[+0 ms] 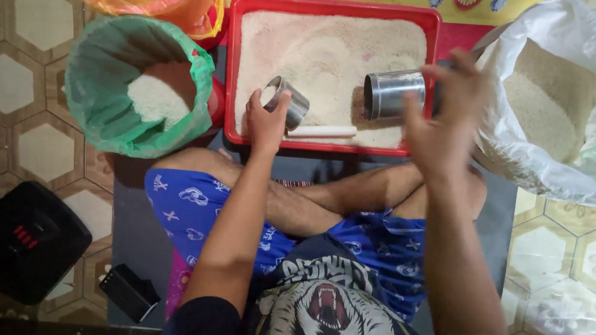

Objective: Measuring and transferring grains from a tray into different bags using metal cups.

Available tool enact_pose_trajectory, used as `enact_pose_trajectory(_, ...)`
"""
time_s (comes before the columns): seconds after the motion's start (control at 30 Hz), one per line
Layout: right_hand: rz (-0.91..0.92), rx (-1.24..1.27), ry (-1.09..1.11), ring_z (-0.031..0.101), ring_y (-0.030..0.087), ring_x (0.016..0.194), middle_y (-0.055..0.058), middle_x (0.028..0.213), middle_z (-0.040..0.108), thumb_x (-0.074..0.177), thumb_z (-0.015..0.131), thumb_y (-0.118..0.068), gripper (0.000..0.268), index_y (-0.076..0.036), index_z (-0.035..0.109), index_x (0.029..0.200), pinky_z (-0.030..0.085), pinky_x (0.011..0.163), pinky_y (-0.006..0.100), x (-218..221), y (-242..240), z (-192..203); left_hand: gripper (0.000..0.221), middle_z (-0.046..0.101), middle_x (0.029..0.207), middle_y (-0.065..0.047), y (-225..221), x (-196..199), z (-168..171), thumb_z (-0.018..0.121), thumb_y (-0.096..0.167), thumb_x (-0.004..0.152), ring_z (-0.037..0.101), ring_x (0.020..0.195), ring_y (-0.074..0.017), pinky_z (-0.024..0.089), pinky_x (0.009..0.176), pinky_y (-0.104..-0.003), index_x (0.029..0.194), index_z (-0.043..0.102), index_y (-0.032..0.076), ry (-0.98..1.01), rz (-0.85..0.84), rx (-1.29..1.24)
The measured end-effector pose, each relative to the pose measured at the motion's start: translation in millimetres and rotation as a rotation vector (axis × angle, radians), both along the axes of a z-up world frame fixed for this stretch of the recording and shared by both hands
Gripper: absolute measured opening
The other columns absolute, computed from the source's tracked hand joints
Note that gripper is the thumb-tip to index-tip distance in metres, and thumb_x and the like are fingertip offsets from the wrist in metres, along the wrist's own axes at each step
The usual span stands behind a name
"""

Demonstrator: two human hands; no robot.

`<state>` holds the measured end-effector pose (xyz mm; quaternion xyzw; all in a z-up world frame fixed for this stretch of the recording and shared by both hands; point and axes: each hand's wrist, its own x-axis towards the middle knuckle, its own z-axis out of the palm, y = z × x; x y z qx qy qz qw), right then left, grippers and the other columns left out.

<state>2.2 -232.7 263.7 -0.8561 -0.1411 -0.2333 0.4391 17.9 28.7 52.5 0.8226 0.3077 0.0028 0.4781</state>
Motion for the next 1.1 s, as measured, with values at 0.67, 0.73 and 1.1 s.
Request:
enact_pose_trajectory(0.67, -0.447, -0.366, 0.536, 0.055, 0.055, 0.122, 0.027, 0.144, 0.032, 0.068, 0.099, -0.044, 0.108, -0.022, 0.036, 0.154, 0.055, 0.094, 0.066, 70.4, 8.5, -196.7, 0.113, 0.049, 0.145, -0.02, -11.9, -20.1, 16.8, 0.093, 0.037, 0.064, 0.05, 0.136, -0.044, 0.04, 0.111, -0.056, 0.156, 0.033, 0.008, -0.164, -0.251, 0.414)
enact_pose_trajectory(0.73, -0.391, -0.345, 0.489, 0.05, 0.052, 0.123, 0.028, 0.142, 0.031, 0.072, 0.096, -0.039, 0.106, -0.02, 0.031, 0.153, 0.052, 0.096, 0.061, 84.0, 11.3, -210.2, 0.119, 0.043, 0.151, -0.021, -13.4, -23.9, 20.3, 0.094, 0.035, 0.065, 0.043, 0.141, -0.0434, 0.035, 0.116, -0.057, 0.158, 0.026, 0.008, -0.158, -0.355, 0.533)
enact_pose_trajectory(1.1, 0.013, -0.212, 0.498, 0.05, 0.047, 0.122, 0.022, 0.145, 0.037, 0.053, 0.092, -0.019, 0.103, -0.02, 0.044, 0.144, 0.051, 0.102, 0.051, 97.1, 56.4, -190.4, 0.105, 0.056, 0.128, -0.026, -32.1, 2.3, 10.6, 0.087, 0.014, 0.063, 0.06, 0.111, -0.0406, 0.046, 0.106, -0.05, 0.149, 0.03, -0.004, -0.248, -0.415, 0.377)
